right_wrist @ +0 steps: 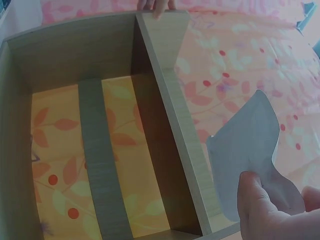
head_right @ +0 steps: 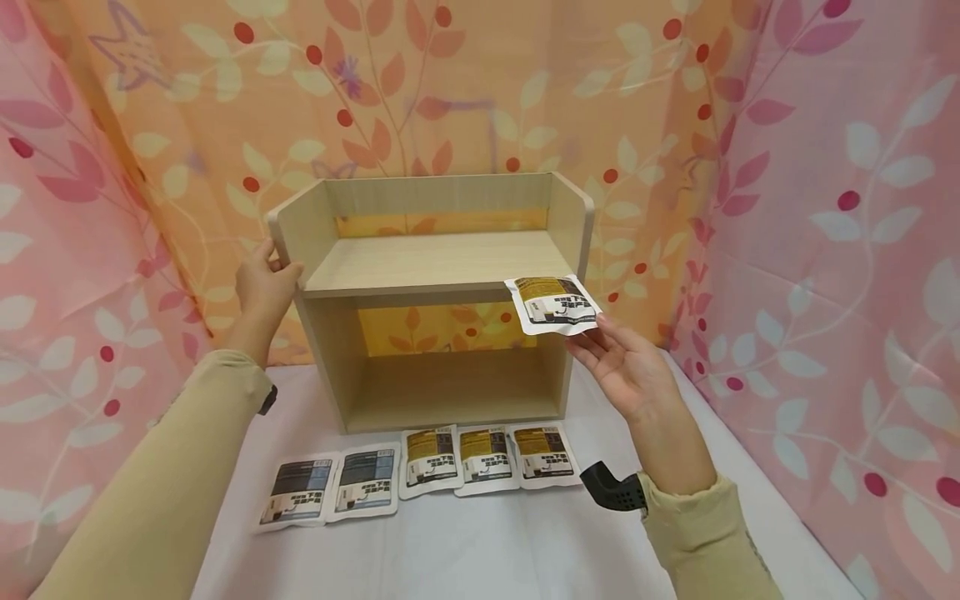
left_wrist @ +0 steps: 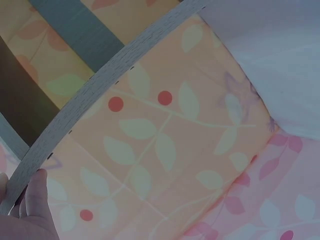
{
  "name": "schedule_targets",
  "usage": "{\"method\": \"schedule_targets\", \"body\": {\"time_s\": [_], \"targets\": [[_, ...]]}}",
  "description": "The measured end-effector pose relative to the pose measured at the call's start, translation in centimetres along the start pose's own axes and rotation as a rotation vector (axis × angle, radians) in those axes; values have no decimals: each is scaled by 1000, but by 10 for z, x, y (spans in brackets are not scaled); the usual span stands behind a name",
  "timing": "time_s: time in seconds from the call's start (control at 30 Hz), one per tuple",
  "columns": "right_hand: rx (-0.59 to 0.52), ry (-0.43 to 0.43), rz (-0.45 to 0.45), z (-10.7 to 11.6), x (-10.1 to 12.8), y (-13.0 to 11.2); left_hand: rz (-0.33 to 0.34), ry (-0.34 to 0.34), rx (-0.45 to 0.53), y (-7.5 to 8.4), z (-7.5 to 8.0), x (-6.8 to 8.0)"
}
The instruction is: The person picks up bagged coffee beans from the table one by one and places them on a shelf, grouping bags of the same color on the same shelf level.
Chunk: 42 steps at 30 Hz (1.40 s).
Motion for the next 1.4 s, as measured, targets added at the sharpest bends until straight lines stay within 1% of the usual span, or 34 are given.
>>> {"method": "schedule_targets", "body": {"time_s": [0.23, 0.47, 0.6, 0.7, 0.83, 0.97, 1.2, 1.4], "targets": [[11, 36, -6, -3, -4, -1, -18, -10, 1, 2, 0, 1], [26, 67, -16, -5, -11, -1, -32, -3, -2, 4, -1, 0], [13, 82, -21, -6, -16, 0, -20, 0, -6, 4, 1, 0], [7, 73, -29, -8, -20, 0, -15, 4, -9, 4, 2, 1], [-3, 74, -36, -9, -22, 0, -4, -13, -2, 2, 0, 0], [-7, 102, -43, -10, -25, 1, 13, -23, -3, 0, -1, 0], [-12, 111, -40, -13, -32, 1, -11, -15, 0, 2, 0, 1], [-14, 121, -43, -15, -36, 1, -4, -12, -2, 2, 1, 3]]}}
Point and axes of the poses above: each hand's wrist, its own x-axis away from the middle knuckle, its own z-axis out of the back of the hand, y = z × x, the point moved 6 cm from there along -x, towards the middle knuckle, and after that the axes turned 7 degrees about x, right-handed, at the moved point
